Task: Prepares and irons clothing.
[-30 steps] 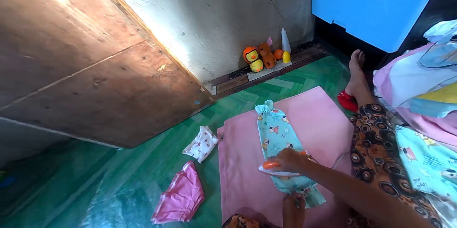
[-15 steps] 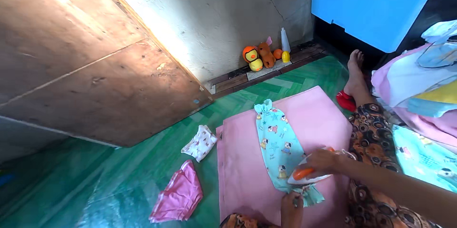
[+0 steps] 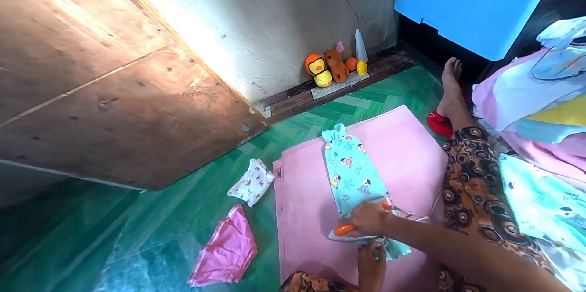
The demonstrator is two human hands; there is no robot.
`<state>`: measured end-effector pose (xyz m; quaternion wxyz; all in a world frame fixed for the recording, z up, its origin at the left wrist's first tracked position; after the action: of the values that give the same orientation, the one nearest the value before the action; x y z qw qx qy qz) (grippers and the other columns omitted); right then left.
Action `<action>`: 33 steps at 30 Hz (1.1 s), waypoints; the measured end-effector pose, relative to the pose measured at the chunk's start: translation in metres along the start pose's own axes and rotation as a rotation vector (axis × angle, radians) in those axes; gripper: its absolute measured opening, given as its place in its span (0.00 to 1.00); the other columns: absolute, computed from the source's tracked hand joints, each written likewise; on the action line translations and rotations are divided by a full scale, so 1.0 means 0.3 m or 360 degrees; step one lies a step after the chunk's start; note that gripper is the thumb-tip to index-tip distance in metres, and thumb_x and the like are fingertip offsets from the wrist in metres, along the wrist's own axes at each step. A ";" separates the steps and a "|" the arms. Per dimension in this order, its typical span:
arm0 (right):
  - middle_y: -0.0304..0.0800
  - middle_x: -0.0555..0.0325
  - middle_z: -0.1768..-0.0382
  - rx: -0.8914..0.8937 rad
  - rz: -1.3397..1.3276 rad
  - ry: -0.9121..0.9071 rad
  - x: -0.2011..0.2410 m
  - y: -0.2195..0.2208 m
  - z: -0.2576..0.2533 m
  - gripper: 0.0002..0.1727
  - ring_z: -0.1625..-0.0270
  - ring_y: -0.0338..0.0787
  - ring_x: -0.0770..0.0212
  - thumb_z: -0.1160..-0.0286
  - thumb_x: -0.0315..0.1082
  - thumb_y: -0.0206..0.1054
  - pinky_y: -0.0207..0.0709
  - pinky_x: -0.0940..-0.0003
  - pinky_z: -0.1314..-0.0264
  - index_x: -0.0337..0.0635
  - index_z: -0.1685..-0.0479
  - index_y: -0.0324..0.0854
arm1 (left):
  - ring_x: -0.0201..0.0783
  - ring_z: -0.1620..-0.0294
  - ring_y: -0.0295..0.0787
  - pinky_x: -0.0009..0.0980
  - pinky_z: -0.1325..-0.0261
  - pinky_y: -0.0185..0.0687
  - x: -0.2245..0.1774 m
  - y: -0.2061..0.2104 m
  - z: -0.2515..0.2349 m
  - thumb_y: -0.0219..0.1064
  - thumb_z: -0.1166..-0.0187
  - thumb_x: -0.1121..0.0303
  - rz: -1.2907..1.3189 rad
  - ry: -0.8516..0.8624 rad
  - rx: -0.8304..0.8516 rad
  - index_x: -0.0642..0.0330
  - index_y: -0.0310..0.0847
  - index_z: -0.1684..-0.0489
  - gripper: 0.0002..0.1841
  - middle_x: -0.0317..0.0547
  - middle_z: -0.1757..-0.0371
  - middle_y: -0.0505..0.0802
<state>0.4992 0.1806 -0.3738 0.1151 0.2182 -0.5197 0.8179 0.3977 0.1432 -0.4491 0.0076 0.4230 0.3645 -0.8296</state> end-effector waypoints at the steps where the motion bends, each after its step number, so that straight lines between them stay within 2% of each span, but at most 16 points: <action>1: 0.91 0.34 0.48 -0.0001 -0.0007 0.0001 0.008 0.000 -0.015 0.28 0.41 0.90 0.31 0.09 0.53 0.56 0.77 0.32 0.39 0.55 0.15 0.72 | 0.55 0.43 0.92 0.52 0.33 0.81 0.001 0.000 0.000 0.64 0.17 0.68 -0.0002 -0.0006 0.0007 0.69 0.90 0.47 0.14 0.62 0.50 0.95; 8: 0.92 0.33 0.48 0.0036 -0.0017 -0.0037 -0.069 0.017 0.055 0.29 0.42 0.90 0.30 0.10 0.53 0.58 0.77 0.31 0.39 0.60 0.13 0.70 | 0.55 0.43 0.91 0.51 0.33 0.81 -0.003 0.003 0.002 0.65 0.17 0.69 0.0015 0.0001 -0.0011 0.69 0.91 0.49 0.13 0.62 0.50 0.95; 12: 0.93 0.35 0.54 0.0011 0.0048 -0.0084 -0.181 0.027 0.172 0.28 0.47 0.92 0.30 0.11 0.53 0.60 0.79 0.30 0.42 0.63 0.14 0.72 | 0.53 0.45 0.92 0.50 0.35 0.83 0.003 0.008 -0.001 0.65 0.18 0.69 0.0051 0.0005 -0.0013 0.69 0.91 0.49 0.12 0.61 0.50 0.95; 18: 0.91 0.36 0.43 0.0148 0.0071 0.0023 -0.301 0.016 0.323 0.29 0.40 0.90 0.31 0.11 0.55 0.59 0.77 0.31 0.36 0.67 0.12 0.69 | 0.53 0.44 0.91 0.50 0.34 0.82 0.001 0.007 -0.006 0.65 0.17 0.68 0.0053 -0.0015 0.0019 0.68 0.91 0.49 0.13 0.60 0.50 0.94; 23: 0.91 0.34 0.47 0.0099 0.0124 -0.0032 -0.257 0.016 0.294 0.28 0.45 0.91 0.31 0.10 0.55 0.57 0.78 0.32 0.42 0.64 0.13 0.70 | 0.54 0.44 0.91 0.52 0.35 0.82 0.003 0.011 -0.010 0.64 0.16 0.67 0.0039 -0.0051 0.0055 0.68 0.90 0.47 0.14 0.61 0.49 0.94; 33: 0.91 0.33 0.46 -0.0051 -0.0028 0.0079 -0.042 0.012 0.042 0.28 0.41 0.89 0.29 0.08 0.54 0.55 0.77 0.32 0.38 0.56 0.13 0.69 | 0.53 0.49 0.93 0.51 0.39 0.85 0.003 0.006 -0.001 0.65 0.18 0.70 0.0038 0.0052 -0.0049 0.71 0.90 0.51 0.12 0.62 0.53 0.94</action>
<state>0.5118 0.1682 -0.3780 0.1386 0.2005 -0.5277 0.8137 0.3980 0.1423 -0.4511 0.0180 0.4406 0.3723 -0.8167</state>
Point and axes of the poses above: each hand's wrist, its own z-axis away from the middle knuckle, its own y-axis out of the palm, x = y × z, the point moved 6 cm from there along -z, towards the middle knuckle
